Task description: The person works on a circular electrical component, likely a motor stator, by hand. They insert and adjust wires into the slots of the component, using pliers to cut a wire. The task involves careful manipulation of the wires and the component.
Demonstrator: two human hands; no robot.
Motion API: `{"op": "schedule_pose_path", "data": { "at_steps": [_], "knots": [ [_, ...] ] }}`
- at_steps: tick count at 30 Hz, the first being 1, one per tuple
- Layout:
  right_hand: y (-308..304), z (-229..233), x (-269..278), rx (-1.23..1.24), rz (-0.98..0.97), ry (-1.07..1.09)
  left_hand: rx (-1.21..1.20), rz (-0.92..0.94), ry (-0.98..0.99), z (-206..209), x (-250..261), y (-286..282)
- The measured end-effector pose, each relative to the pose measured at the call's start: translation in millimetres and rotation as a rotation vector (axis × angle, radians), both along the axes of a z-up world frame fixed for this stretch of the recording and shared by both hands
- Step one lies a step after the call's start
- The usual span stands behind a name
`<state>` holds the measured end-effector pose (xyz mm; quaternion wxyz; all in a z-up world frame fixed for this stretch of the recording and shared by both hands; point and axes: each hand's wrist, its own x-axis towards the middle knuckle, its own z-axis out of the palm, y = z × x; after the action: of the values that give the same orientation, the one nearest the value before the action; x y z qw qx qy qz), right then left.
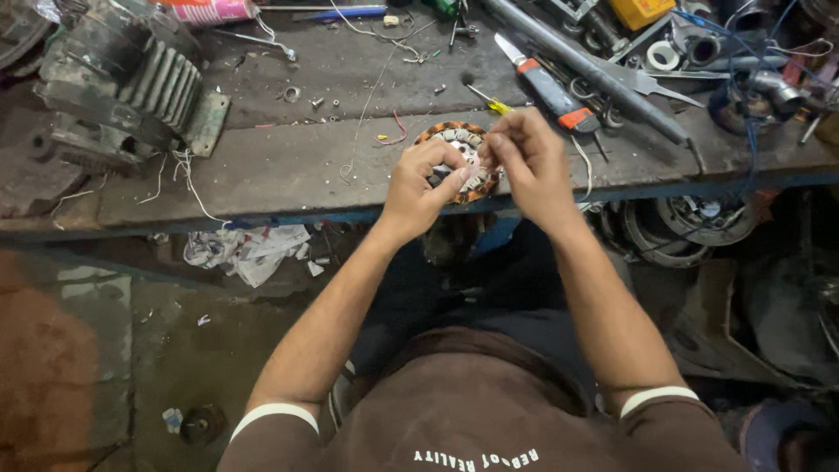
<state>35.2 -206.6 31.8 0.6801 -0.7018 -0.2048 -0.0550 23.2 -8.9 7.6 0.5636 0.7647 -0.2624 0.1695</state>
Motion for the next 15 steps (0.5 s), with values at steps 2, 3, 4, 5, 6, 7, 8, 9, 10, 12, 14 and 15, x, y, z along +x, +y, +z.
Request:
{"op": "schedule_pose_path", "data": {
  "at_steps": [2, 3, 4, 5, 6, 7, 8, 9, 10, 12, 14, 15],
  "knots": [
    [0.8, -1.4, 3.0, 0.011, 0.026, 0.009, -0.093, -0.033, 0.154, 2.1, -1.8, 0.9],
    [1.6, -2.1, 4.2, 0.007, 0.014, 0.006, -0.173, -0.054, 0.315, 3.1, -3.6, 2.1],
    [2.2, -2.8, 4.6, 0.004, 0.003, 0.003, -0.252, -0.077, 0.476, 4.0, -4.5, 2.9],
    [2.9, -4.2, 2.9, -0.017, -0.009, -0.022, -0.247, -0.086, 0.406, 4.7, -5.0, 3.7],
    [3.8, -5.5, 1.3, -0.037, -0.021, -0.048, -0.241, -0.096, 0.337, 5.1, -5.2, 4.2],
    [4.7, -6.7, -0.4, -0.058, -0.036, -0.074, -0.234, -0.108, 0.267, 5.3, -5.1, 4.2],
    [6.0, -7.7, -1.9, -0.045, -0.031, -0.075, -0.236, -0.097, 0.288, 5.4, -4.3, 3.8],
    [7.4, -8.6, -3.3, -0.032, -0.029, -0.076, -0.238, -0.088, 0.308, 5.5, -3.5, 2.5],
    [8.2, -9.2, -4.5, -0.019, -0.027, -0.078, -0.240, -0.079, 0.329, 5.4, -2.7, 1.1],
    [9.0, -10.6, -7.4, 0.094, -0.018, -0.067, -0.141, -0.001, 0.312, 4.4, -2.0, -0.9],
    [8.6, -11.3, -9.1, 0.122, -0.034, -0.072, -0.048, 0.071, 0.174, 4.0, -0.2, -2.3],
    [7.3, -12.3, -11.3, 0.092, -0.057, -0.082, -0.003, 0.100, 0.046, 3.3, 0.1, -3.4]
  ]
}}
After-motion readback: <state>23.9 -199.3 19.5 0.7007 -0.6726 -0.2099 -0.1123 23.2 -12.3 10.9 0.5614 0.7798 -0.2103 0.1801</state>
